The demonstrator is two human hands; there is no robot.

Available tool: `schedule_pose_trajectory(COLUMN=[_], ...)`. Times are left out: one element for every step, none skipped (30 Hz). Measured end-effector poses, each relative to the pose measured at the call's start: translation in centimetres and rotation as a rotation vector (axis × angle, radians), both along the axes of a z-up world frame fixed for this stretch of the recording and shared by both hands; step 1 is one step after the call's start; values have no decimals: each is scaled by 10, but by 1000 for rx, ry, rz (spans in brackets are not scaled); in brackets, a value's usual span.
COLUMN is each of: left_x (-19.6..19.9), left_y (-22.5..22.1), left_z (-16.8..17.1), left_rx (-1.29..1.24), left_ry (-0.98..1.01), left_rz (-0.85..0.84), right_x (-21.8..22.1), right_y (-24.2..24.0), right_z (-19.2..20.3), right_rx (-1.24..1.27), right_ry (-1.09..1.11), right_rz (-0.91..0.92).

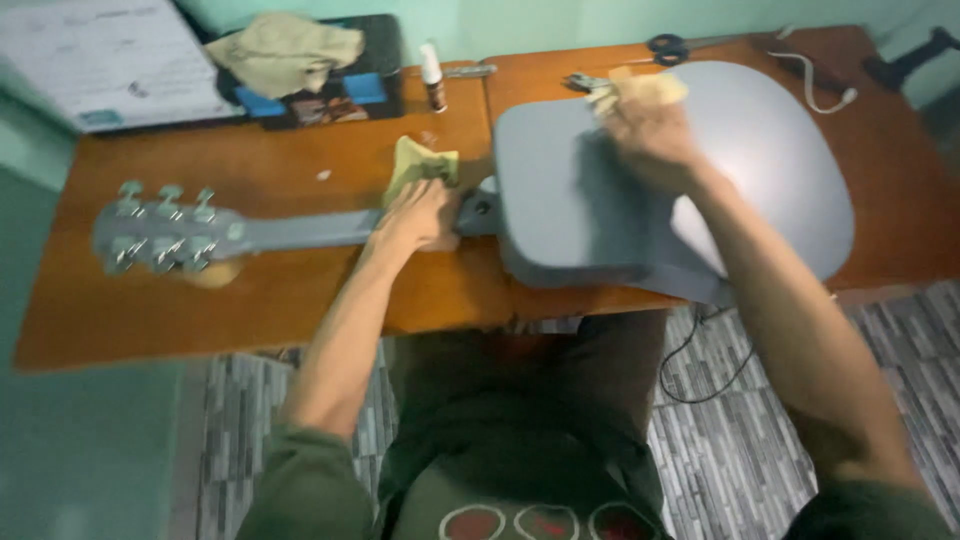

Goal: Polishing various parts of an acoustic guitar using a soft cloth to achieve a final finish.

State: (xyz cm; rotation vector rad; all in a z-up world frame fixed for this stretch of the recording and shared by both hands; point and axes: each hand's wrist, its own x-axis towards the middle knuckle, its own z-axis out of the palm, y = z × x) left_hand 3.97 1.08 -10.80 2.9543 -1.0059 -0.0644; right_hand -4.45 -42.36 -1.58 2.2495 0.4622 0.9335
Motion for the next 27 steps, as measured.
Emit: schedule_pose_trajectory(left_x=[13,27,28,29,25,23,23,25,-28,1,62,61,66,71,68,66,64,59,54,54,-6,-46,-79,-72,-63,-53,-35], left_y=[-2,-3,-7,-9,1,1,-1,-3,21,17,-34,-23,-28,-35,-24,-15,-31,-17,-16,-16,-44,-45,-14,-16,-15,-13,-10], left_z=[-8,-15,-16,-17,-26,-30,-34,-38,-74,-97,-94,-101,-105,-109,-111,-113,-115,-111,-112,-113,-13,88,189,166,142,117,84], left_rx=[108,213,212,141,77,84,-8,-94,-79,-94,-114,-103,-133,-163,-163,-200,-254,-272,-241,-209,-226,-77,85,82,51,20,18], left_ry=[126,255,251,154,68,74,-65,-208,-211,-144,-73,-73,-124,-175,-176,-219,-255,-250,-248,-246,-241,-88,57,54,69,86,84], left_rz=[-1,-2,29,-20,-54,-8,-84,-161,-112,-77,-55,-19,-49,-79,-87,-89,-120,-156,-112,-69,-122,-95,-57,-101,-46,9,-20], right_x=[-20,-40,-59,-79,-102,-103,-101,-96,-93,-56,-44,-21,-4,14,22,30,29,29,6,-13,-28,-41,-49,-77,-102,-126,-120], right_y=[39,77,104,132,164,141,116,91,81,83,71,87,92,92,106,118,113,160,167,137,152,167,188,187,193,202,163], right_z=[10,21,36,51,59,49,39,29,8,17,37,41,48,55,65,74,87,94,91,94,87,80,71,80,87,94,72], right_rx=[73,144,143,242,340,338,259,182,181,110,44,-18,-82,-145,-211,-278,-357,-439,-526,-617,-635,-271,124,123,328,539,544], right_ry=[96,194,188,335,499,511,465,416,417,347,276,203,123,42,-33,-107,-169,-229,-278,-323,-304,-56,174,172,406,623,614], right_rz=[64,127,158,254,364,410,503,596,648,677,691,704,691,677,641,605,538,472,384,297,246,486,709,665,471,266,238])
